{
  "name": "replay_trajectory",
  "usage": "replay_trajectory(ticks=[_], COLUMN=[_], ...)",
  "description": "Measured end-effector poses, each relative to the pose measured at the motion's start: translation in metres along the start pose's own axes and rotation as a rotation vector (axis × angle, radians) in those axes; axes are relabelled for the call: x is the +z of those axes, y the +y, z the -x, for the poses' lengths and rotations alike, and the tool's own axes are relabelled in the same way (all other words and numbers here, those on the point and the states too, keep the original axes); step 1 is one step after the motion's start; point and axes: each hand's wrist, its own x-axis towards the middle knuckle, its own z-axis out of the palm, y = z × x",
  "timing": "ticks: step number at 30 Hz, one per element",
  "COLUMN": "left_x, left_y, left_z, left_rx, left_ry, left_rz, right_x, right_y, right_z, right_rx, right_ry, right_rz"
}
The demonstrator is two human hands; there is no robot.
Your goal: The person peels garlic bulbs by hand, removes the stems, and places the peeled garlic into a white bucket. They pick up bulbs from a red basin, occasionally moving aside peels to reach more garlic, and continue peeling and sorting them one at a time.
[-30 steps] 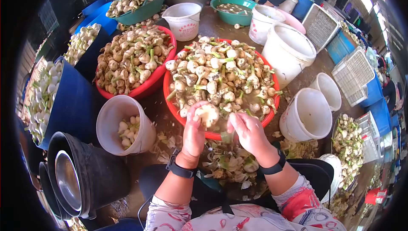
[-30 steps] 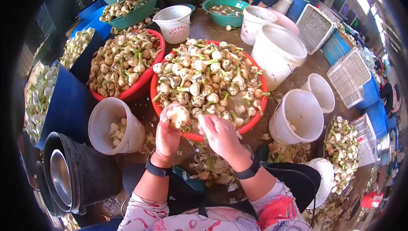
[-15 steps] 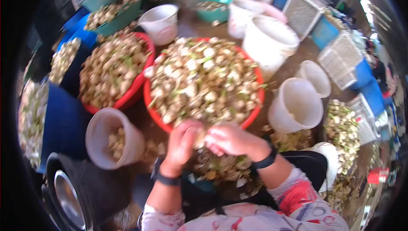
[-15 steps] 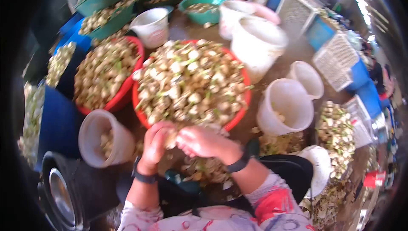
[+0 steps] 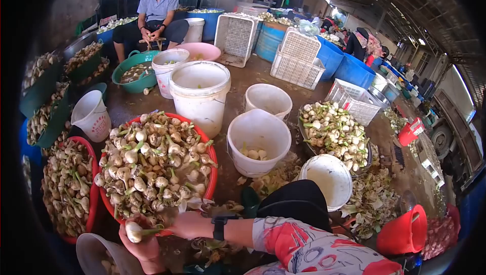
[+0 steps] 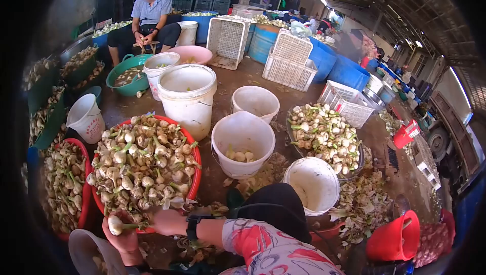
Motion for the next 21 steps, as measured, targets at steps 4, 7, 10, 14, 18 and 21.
replay_trajectory(ticks=[4,7,10,14,18,21], left_x=[0.003,-0.002,-0.004,0.007,0.006,0.0], left_y=[0.018,0.01,0.002,0.006,0.011,0.013], left_z=[0.004,0.008,0.001,0.004,0.013,0.01], left_rx=[-0.491,-0.51,-0.543,-0.364,-0.169,-0.117], left_ry=[-0.071,-0.09,-0.273,-0.313,-0.193,-0.251], left_rz=[0.567,0.538,0.791,0.443,-0.156,-0.332], right_x=[-0.002,-0.06,-0.057,-0.069,-0.066,-0.063], right_y=[0.005,-0.065,-0.075,-0.082,-0.08,-0.074], right_z=[0.006,-0.002,-0.003,0.004,0.01,0.008], right_rx=[0.175,0.026,-0.154,-0.126,0.072,0.075], right_ry=[0.083,0.218,0.321,0.308,0.178,0.101], right_rz=[0.244,-0.16,-0.427,-0.653,-0.664,-0.746])
